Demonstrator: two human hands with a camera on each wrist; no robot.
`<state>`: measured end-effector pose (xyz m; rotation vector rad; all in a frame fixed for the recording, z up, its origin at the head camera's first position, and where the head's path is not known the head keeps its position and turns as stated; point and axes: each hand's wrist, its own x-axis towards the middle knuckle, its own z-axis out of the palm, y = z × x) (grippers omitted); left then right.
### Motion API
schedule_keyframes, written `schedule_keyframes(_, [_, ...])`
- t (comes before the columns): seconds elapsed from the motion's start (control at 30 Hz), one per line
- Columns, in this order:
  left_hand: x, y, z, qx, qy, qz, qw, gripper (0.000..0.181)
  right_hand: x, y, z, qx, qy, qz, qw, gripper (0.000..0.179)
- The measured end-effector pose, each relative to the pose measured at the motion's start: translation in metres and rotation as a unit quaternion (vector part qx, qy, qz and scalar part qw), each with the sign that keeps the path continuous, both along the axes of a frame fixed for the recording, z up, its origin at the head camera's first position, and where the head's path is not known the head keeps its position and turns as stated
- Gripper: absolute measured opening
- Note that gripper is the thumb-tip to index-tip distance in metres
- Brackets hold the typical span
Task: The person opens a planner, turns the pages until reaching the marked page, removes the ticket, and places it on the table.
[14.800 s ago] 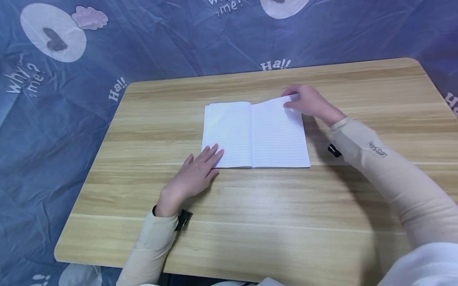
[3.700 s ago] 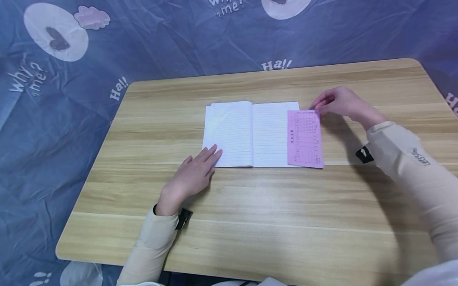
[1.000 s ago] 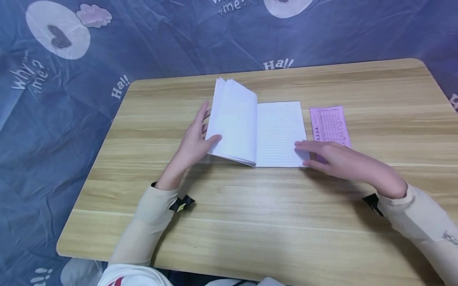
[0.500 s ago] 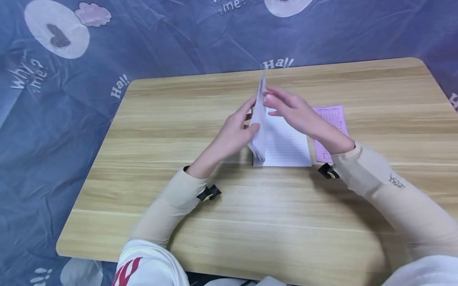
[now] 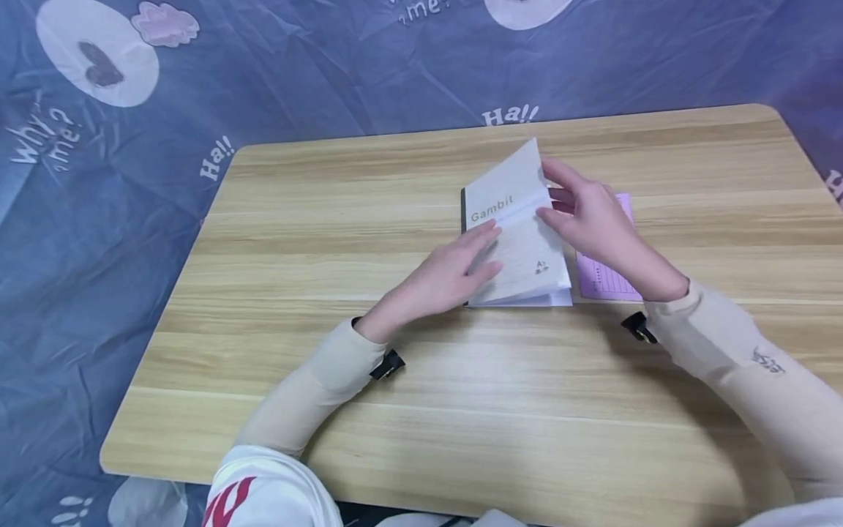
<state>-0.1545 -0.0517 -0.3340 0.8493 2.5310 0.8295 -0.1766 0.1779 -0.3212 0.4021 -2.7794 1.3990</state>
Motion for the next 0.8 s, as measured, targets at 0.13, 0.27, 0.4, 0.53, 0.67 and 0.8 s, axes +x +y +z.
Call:
schedule_keyframes(0.13, [0.003,-0.004,-0.012,-0.11,0.023,-0.04,0.9929,0.06,0.007,0.014,-0.017,0.062,0.033,0.007,0.9975,0.07])
schedule_keyframes(0.27, [0.006,-0.003,-0.02,-0.187,0.041,-0.051,0.9803,0.063,0.016,0.022,-0.033,0.133,0.065,0.054,0.9875,0.075])
schedule_keyframes(0.4, [0.008,-0.002,-0.023,-0.225,0.054,-0.054,0.9714,0.064,0.024,0.024,-0.039,0.188,0.043,0.113,0.9746,0.072])
schedule_keyframes(0.53, [0.009,-0.001,-0.023,-0.24,0.063,-0.057,0.9671,0.066,0.026,0.023,-0.042,0.216,0.01,0.156,0.9638,0.063])
schedule_keyframes(0.67, [0.009,-0.001,-0.023,-0.236,0.061,-0.065,0.9676,0.068,0.029,0.023,-0.04,0.225,0.015,0.168,0.9598,0.056])
schedule_keyframes(0.8, [0.007,-0.014,-0.022,-0.196,0.041,-0.062,0.9778,0.07,0.033,0.033,-0.036,0.215,0.042,0.147,0.9646,0.058])
